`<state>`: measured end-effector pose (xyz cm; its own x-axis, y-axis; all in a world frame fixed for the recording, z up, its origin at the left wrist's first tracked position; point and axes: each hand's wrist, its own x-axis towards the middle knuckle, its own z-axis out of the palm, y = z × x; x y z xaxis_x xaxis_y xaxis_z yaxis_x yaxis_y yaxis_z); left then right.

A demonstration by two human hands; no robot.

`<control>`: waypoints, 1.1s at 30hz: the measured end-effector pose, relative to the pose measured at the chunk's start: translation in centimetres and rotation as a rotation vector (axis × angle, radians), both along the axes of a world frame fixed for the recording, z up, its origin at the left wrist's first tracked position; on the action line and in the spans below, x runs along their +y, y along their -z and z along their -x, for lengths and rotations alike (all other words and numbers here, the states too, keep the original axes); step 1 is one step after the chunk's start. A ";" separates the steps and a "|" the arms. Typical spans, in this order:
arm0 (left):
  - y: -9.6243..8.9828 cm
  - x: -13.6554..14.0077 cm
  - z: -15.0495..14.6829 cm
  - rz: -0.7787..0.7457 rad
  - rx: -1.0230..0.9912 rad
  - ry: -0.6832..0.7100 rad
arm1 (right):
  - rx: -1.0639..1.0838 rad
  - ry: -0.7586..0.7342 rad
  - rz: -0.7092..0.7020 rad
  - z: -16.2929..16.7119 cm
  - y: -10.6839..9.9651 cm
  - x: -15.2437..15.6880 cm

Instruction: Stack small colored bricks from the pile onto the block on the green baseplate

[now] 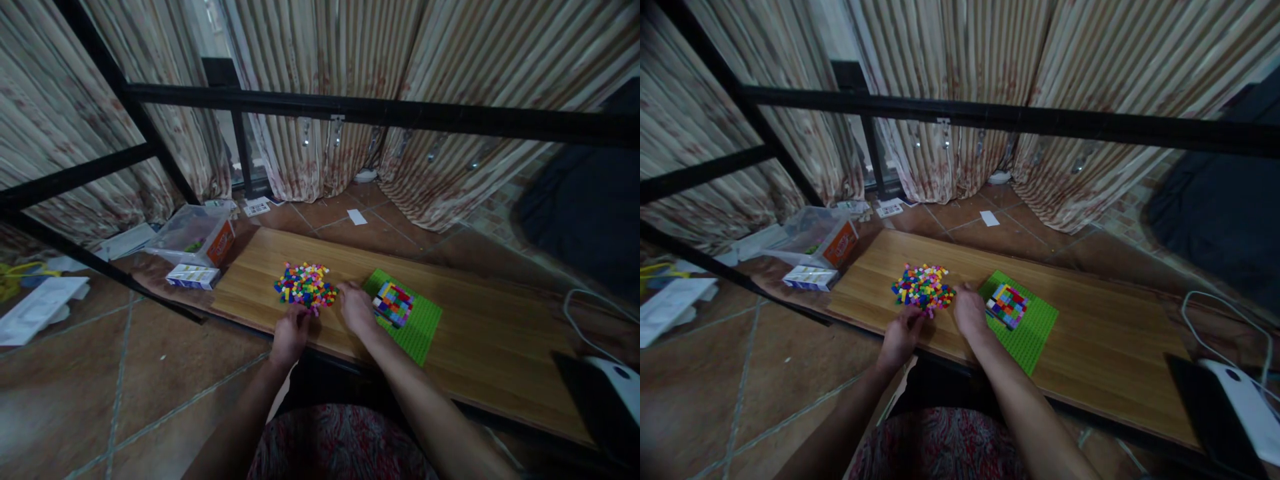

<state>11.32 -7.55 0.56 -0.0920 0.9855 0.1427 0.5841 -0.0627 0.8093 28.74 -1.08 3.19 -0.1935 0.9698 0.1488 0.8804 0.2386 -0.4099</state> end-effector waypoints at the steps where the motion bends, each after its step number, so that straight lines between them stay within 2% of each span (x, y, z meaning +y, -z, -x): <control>1: 0.1 0.0 0.0 0.009 0.007 -0.002 | -0.013 -0.002 0.011 0.1 0.3 0.5; 7: 0.2 -0.1 -0.2 0.034 0.028 -0.037 | -0.024 -0.012 0.024 0.5 1.1 1.8; 12: 0.3 -0.2 -0.1 0.022 0.018 -0.030 | 0.007 0.020 0.005 0.8 0.5 1.3; 15: 0.1 -0.3 -0.1 0.006 0.016 -0.024 | 0.161 0.059 -0.023 0.5 -0.4 -0.4; 18: -0.2 -0.4 0.0 -0.016 0.032 -0.023 | 0.409 0.080 0.000 -0.6 -1.3 -3.0; 21: -0.2 -0.3 0.1 -0.045 0.051 -0.032 | 0.619 0.126 0.014 -3.2 -1.4 -5.4; 24: -0.2 -0.1 0.2 -0.048 0.072 -0.025 | 0.721 0.256 -0.042 -6.9 -1.1 -6.8; 28: -0.3 0.0 0.2 -0.047 0.083 -0.018 | 0.643 0.416 -0.147 -11.5 -0.9 -6.6; 33: -0.2 0.1 0.2 -0.036 0.086 -0.030 | 0.414 0.381 -0.164 -13.2 -1.6 -4.5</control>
<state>11.13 -7.44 0.77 -0.1069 0.9765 0.1870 0.6532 -0.0728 0.7536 41.91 -5.54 4.81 0.2705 0.9174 0.2921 0.6907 0.0264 -0.7227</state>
